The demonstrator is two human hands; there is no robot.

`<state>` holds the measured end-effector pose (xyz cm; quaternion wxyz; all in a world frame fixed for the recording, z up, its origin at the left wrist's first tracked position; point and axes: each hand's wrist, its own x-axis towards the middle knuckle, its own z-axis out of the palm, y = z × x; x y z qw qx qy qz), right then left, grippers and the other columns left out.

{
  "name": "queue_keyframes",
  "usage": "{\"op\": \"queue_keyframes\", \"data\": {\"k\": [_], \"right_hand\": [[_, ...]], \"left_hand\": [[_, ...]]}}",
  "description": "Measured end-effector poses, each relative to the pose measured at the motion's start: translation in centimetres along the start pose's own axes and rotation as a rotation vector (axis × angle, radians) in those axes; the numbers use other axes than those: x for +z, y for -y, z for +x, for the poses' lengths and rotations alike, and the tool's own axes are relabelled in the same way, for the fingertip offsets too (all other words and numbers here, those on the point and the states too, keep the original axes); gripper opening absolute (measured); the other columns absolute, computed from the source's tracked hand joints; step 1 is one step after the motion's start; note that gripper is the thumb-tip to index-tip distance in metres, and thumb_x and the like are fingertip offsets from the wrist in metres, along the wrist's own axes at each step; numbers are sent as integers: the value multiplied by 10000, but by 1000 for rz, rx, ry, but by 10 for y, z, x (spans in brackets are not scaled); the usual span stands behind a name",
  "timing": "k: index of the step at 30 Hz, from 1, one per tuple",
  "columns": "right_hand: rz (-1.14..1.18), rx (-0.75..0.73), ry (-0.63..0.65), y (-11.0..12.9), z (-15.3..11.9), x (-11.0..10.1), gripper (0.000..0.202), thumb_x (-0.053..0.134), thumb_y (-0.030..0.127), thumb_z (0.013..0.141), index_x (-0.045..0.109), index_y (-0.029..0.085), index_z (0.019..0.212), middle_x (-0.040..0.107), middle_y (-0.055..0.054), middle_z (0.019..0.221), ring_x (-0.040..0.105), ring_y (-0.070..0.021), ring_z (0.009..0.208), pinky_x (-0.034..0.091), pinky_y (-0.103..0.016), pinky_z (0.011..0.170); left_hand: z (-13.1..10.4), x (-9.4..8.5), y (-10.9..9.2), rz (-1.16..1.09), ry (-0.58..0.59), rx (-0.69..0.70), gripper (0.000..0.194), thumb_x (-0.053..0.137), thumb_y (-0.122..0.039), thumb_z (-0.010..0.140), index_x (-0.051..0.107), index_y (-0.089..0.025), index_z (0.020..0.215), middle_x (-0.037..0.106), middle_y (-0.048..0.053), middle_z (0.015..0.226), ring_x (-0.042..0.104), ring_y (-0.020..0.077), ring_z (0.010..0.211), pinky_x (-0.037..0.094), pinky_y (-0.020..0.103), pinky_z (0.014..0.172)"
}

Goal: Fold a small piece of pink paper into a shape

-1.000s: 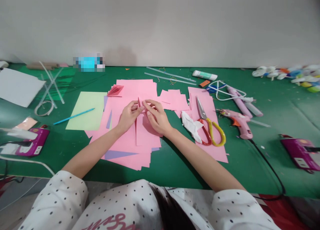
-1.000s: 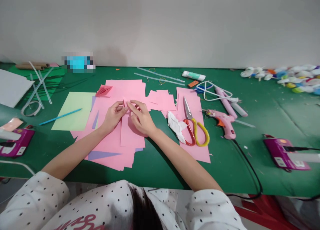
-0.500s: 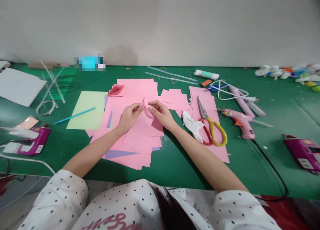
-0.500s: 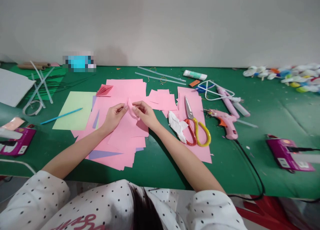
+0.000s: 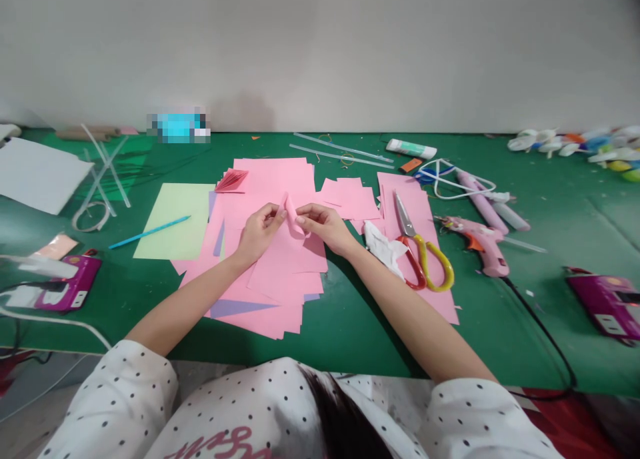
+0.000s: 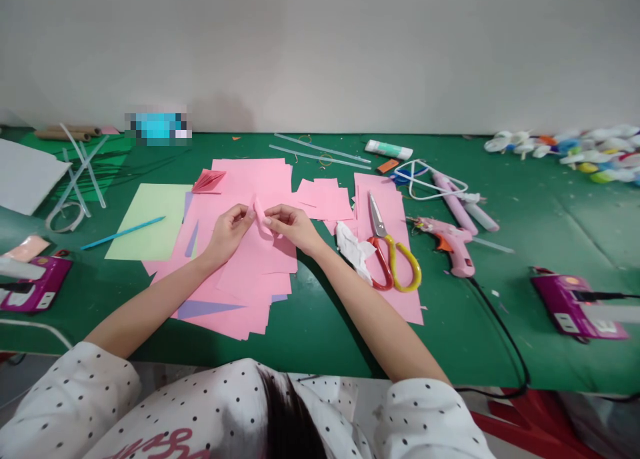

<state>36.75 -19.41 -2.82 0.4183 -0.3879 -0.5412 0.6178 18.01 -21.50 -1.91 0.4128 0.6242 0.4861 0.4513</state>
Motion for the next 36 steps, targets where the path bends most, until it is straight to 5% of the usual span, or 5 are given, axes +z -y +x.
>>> {"op": "queue_keyframes", "data": {"k": [9,23,36], "right_hand": [[-84,0,15,3,-2,-1,409,804,554,686,724,161,768,582,15,627,475,-98,572,449,-273,586],[-24,22,-65,-3,2,2,482,852,586,588,676,184,789,658,-4,689,547,-116,602,444,-255,557],[-48,-39,-82,-1,1,1,470,783,628,681,614,191,716,550,30,617,468,-101,569,407,-259,562]], "left_hand": [[1,1,3,-38,-30,-25,327,618,-499,902,611,-174,937,683,47,928,648,159,875,501,278,822],[2,0,4,-84,80,-65,324,739,-450,792,594,-171,869,618,-5,805,554,103,674,439,219,614],[2,-5,-11,36,233,-62,276,685,-428,809,586,-171,805,540,-28,719,396,82,589,334,238,566]]}}
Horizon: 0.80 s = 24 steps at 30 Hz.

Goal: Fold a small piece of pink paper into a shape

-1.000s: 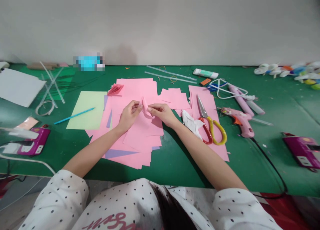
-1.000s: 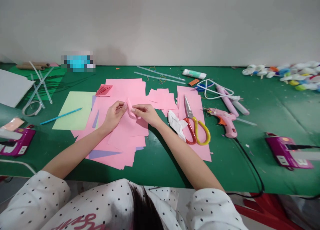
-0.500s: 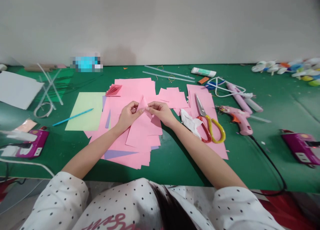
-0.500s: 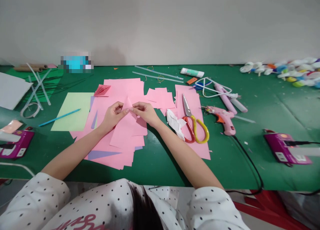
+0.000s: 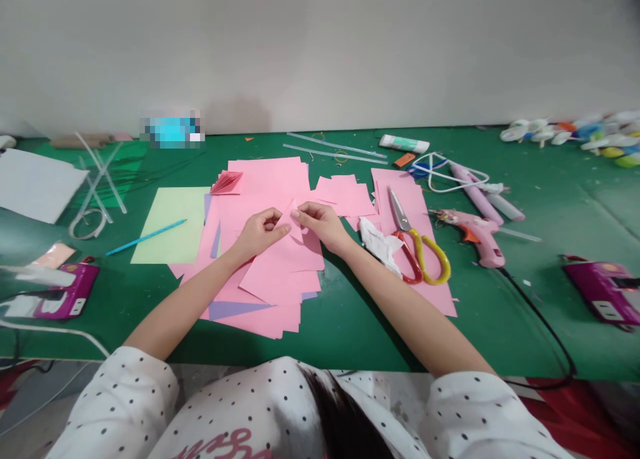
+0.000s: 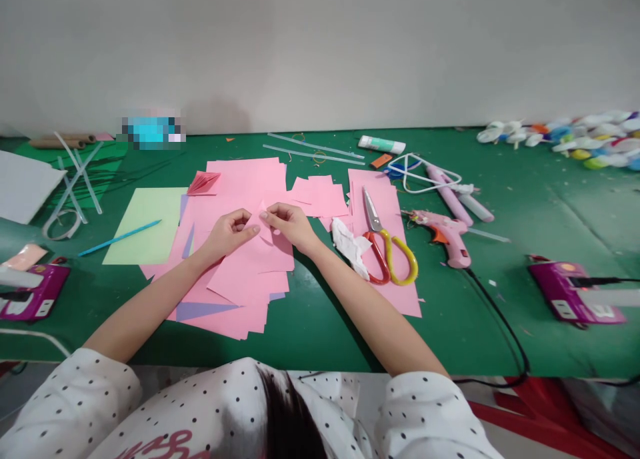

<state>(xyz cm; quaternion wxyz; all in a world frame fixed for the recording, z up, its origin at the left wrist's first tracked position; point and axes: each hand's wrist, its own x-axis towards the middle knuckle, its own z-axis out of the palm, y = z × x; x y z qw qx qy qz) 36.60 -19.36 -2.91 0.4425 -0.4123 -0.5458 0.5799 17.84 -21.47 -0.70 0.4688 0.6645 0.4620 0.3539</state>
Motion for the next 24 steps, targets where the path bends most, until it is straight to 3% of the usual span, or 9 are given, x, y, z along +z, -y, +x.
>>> {"op": "queue_keyframes", "data": {"k": [5,15,18,20,24], "right_hand": [[15,1,-20,0,0,1,480,796,630,667,600,194,714,544,37,612,462,-98,563,400,-255,553],[16,10,-35,-1,1,2,518,796,667,642,581,199,696,527,43,594,444,-92,544,400,-250,536],[12,3,-40,-1,1,2,512,788,666,653,572,203,692,518,44,590,438,-93,541,394,-252,533],[4,1,-43,-2,1,2,511,781,668,662,565,206,694,519,43,590,443,-96,542,395,-253,533],[-4,-8,-50,-4,1,1,518,770,677,672,554,207,695,529,40,596,454,-97,536,403,-253,533]], "left_hand": [[0,-1,-1,55,25,3,352,638,-445,848,471,-188,674,360,-52,627,305,92,576,267,261,554],[0,-1,3,70,21,31,386,611,-450,876,427,-192,656,331,-50,637,315,96,588,265,270,563],[0,1,7,47,-9,33,343,613,-476,875,536,-183,715,447,-38,653,388,97,598,309,260,572],[0,3,10,-14,-46,16,309,649,-482,851,635,-177,896,569,-20,711,468,98,614,356,244,584],[1,3,14,-110,-107,-70,500,737,-450,793,656,-156,1188,704,23,759,559,99,600,420,229,599]]}}
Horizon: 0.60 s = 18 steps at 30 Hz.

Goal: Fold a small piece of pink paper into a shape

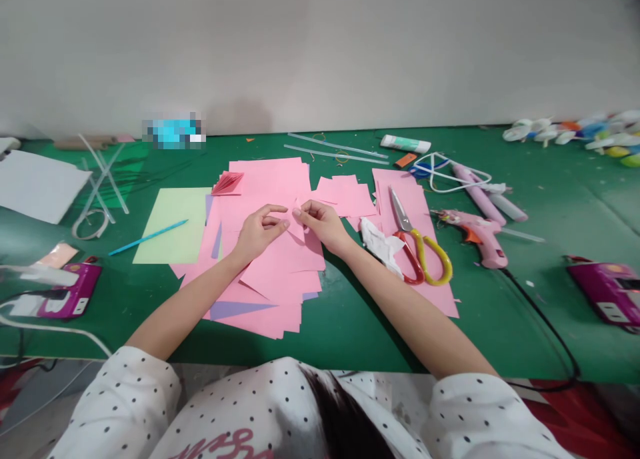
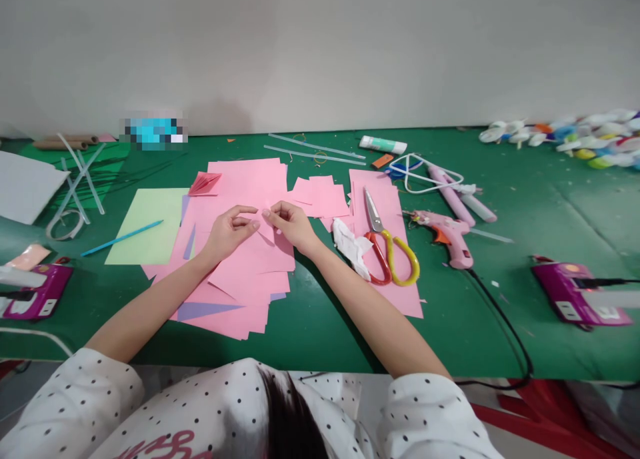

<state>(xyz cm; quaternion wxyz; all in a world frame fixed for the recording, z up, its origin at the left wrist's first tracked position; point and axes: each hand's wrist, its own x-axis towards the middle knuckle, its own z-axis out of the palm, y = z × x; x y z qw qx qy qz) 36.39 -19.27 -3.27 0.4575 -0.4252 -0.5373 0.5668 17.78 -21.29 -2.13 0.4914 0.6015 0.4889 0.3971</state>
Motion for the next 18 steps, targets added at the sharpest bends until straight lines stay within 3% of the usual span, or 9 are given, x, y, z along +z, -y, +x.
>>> {"op": "queue_keyframes", "data": {"k": [4,11,18], "right_hand": [[-2,-9,-14,-2,0,0,510,764,671,687,557,205,701,535,37,601,462,-96,535,407,-253,531],[-4,-1,-27,0,0,1,525,762,690,676,558,207,695,536,37,601,468,-98,542,415,-250,528],[-13,-23,-40,-1,1,-1,502,734,687,708,585,207,719,539,31,616,464,-106,559,399,-260,547]], "left_hand": [[0,0,1,-57,-10,9,551,767,-435,776,702,-150,1243,774,82,939,644,138,735,497,268,709],[-1,1,7,-72,-32,8,573,769,-456,783,685,-171,1272,790,33,987,673,149,812,528,313,823],[-1,-1,3,-6,-13,50,489,742,-426,818,710,-192,1246,714,89,1259,660,263,1191,467,410,1096]]}}
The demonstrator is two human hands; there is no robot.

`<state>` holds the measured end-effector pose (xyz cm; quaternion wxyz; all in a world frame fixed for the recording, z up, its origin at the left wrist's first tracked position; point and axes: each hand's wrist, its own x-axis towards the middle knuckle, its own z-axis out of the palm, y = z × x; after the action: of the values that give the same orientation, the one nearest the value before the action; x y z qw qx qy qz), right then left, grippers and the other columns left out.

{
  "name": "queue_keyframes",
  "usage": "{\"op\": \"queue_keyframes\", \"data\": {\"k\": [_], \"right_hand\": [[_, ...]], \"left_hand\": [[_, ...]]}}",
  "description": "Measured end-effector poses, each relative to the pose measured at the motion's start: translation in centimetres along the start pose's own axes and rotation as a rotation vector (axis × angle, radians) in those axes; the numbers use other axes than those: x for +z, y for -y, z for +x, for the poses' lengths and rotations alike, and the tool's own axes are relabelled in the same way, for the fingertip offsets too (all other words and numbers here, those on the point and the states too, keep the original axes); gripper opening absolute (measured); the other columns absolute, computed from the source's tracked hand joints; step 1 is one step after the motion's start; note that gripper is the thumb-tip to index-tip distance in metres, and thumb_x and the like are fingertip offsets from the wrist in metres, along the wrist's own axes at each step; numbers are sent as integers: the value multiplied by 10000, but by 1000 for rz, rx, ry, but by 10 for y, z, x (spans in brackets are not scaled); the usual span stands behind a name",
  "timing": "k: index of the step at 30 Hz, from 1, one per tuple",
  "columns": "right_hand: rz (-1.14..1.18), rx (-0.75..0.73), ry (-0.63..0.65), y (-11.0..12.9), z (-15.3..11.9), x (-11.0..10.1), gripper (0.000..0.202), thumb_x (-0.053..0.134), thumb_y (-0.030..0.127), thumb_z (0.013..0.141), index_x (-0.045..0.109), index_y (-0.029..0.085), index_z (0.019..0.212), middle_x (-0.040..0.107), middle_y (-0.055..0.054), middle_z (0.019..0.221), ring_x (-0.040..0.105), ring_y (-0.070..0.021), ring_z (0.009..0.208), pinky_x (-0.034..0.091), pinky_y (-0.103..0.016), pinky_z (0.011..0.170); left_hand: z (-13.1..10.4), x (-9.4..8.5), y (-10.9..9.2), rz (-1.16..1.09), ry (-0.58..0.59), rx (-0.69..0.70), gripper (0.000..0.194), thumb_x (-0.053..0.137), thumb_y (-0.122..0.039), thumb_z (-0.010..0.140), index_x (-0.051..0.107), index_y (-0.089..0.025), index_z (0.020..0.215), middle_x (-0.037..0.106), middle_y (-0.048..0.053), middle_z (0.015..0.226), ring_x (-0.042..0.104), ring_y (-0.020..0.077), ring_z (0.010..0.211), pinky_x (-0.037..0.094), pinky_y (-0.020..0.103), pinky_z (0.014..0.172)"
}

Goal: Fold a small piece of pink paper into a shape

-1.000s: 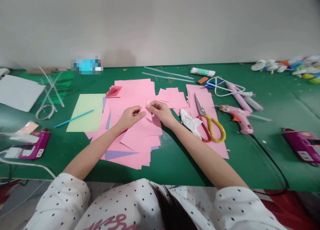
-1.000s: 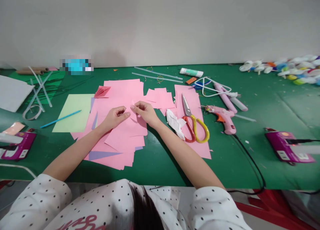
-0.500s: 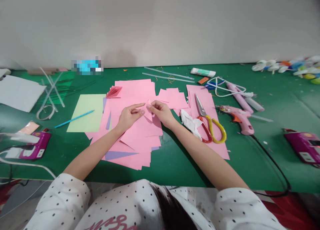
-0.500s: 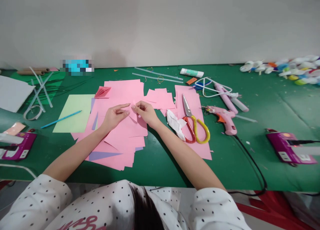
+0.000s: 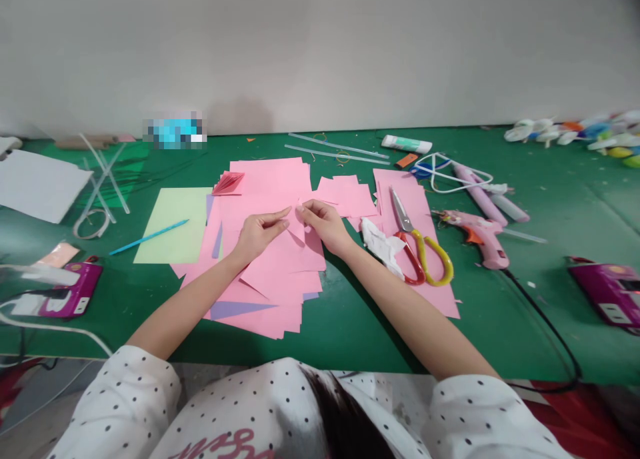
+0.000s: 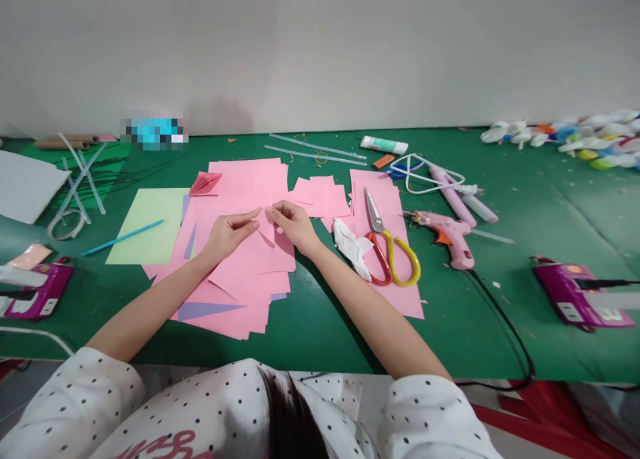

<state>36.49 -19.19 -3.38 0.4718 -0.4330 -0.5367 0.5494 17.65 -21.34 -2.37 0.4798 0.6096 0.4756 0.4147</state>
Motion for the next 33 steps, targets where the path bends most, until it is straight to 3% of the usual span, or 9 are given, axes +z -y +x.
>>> {"op": "queue_keyframes", "data": {"k": [4,11,14,21,27,33], "right_hand": [[17,-7,-16,-1,0,0,500,741,683,703,596,205,711,539,30,620,460,-108,567,399,-262,556],[0,-20,-22,3,-1,1,504,734,683,713,572,207,688,508,34,610,449,-112,580,391,-268,575],[7,-25,-14,3,-1,0,487,729,667,730,579,205,703,515,31,625,452,-111,581,380,-269,570],[143,-22,-29,-3,1,-3,382,776,548,736,633,194,711,519,46,601,413,-81,533,350,-253,548],[176,16,-57,-6,3,-4,341,788,522,708,689,202,770,526,47,594,407,-88,526,346,-254,522],[208,37,-64,-3,2,-3,308,782,494,702,694,206,766,505,49,583,398,-87,524,328,-249,506]], "left_hand": [[-1,0,-2,11,18,-3,499,732,-412,830,692,-185,1272,727,88,1238,672,254,1153,468,406,1086],[-2,0,1,-4,26,-6,507,720,-416,834,669,-224,1301,784,-3,971,667,148,815,533,327,864],[-1,0,2,-12,29,4,508,723,-420,834,675,-204,1292,789,25,1000,689,174,873,533,345,901],[-1,0,-3,-14,64,25,491,734,-440,818,706,-199,1245,700,65,1286,645,271,1222,454,423,1113],[-2,1,-4,-3,67,20,501,736,-441,815,702,-189,1246,690,73,1294,635,286,1242,449,444,1124],[-3,1,-7,6,64,-1,502,746,-436,804,712,-182,1235,714,96,1256,679,253,1138,493,392,1048]]}}
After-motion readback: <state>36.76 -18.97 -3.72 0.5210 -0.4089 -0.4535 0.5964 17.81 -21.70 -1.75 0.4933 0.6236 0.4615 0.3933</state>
